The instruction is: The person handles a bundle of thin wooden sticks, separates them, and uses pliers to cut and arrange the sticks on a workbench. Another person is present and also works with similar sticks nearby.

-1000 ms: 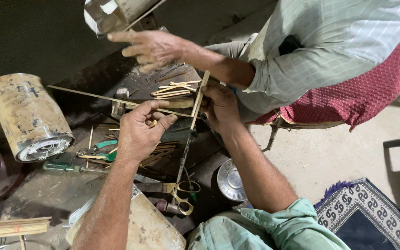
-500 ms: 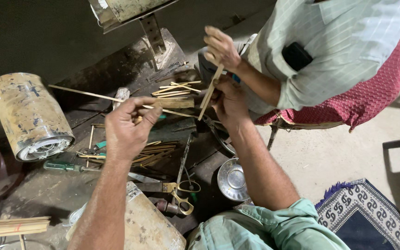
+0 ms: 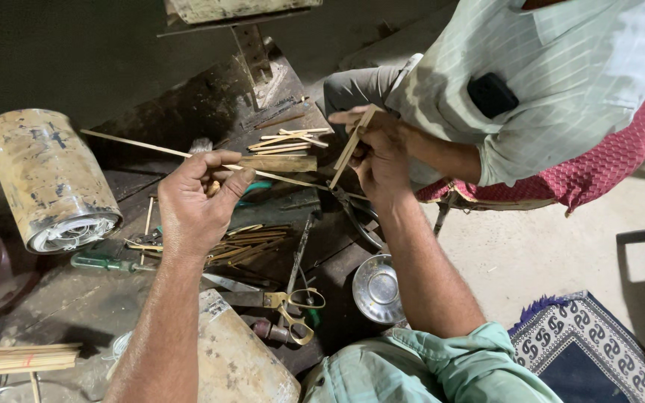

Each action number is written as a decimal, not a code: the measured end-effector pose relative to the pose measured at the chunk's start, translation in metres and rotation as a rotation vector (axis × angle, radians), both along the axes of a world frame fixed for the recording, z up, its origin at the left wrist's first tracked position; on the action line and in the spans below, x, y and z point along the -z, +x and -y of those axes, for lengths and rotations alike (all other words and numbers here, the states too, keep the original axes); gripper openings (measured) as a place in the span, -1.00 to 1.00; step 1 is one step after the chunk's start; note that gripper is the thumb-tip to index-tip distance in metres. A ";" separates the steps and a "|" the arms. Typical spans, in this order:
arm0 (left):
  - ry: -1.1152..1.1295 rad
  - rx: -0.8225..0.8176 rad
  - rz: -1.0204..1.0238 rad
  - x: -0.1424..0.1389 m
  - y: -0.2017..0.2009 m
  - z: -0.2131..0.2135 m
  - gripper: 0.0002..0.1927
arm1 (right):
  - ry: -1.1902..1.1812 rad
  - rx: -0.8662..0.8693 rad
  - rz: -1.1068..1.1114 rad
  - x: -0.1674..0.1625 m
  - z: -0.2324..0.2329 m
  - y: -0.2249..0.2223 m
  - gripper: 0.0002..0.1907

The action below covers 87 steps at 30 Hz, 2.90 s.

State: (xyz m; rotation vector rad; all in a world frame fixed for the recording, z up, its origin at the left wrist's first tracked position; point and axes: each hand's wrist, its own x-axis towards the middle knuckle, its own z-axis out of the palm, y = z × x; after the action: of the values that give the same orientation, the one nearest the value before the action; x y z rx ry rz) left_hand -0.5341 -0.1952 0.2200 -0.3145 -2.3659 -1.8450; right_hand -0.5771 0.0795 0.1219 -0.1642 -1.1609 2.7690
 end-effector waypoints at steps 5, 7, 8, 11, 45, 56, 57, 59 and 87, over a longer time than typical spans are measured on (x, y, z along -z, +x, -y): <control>-0.057 -0.019 0.004 -0.001 0.000 -0.001 -0.75 | -0.009 0.031 0.029 0.013 -0.003 0.002 -0.90; -0.058 -0.017 0.014 0.000 0.001 -0.001 -0.75 | -0.014 0.054 0.059 0.017 -0.005 0.003 -0.94; -0.056 -0.015 0.016 0.000 0.001 -0.001 -0.75 | -0.017 0.066 0.073 0.019 -0.006 0.003 -0.95; -0.084 -0.018 0.020 0.000 0.002 -0.002 -0.76 | -0.009 0.060 0.104 0.024 -0.009 0.005 -0.94; -0.630 0.010 0.086 0.007 -0.001 0.000 -0.67 | 0.241 -0.223 0.109 0.037 0.027 0.060 -0.88; -0.618 0.330 -0.069 0.029 0.012 -0.046 -0.59 | 0.049 -0.263 0.112 0.029 0.024 0.078 -0.84; -0.621 0.347 -0.072 0.030 0.012 -0.049 -0.66 | 0.046 -0.271 0.112 0.029 0.022 0.078 -0.84; -0.504 0.350 -0.127 0.029 0.013 -0.052 -0.70 | 0.037 -0.284 0.113 0.028 0.020 0.081 -0.85; -0.175 0.247 0.074 -0.006 0.015 -0.009 -0.76 | 0.358 -0.313 -0.135 -0.034 0.065 0.072 -0.90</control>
State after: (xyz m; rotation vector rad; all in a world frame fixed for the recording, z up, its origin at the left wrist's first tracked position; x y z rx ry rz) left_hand -0.5194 -0.1862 0.2260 -0.5918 -2.6507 -1.7752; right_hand -0.5053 0.0143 0.1560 0.2579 -1.7432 2.7007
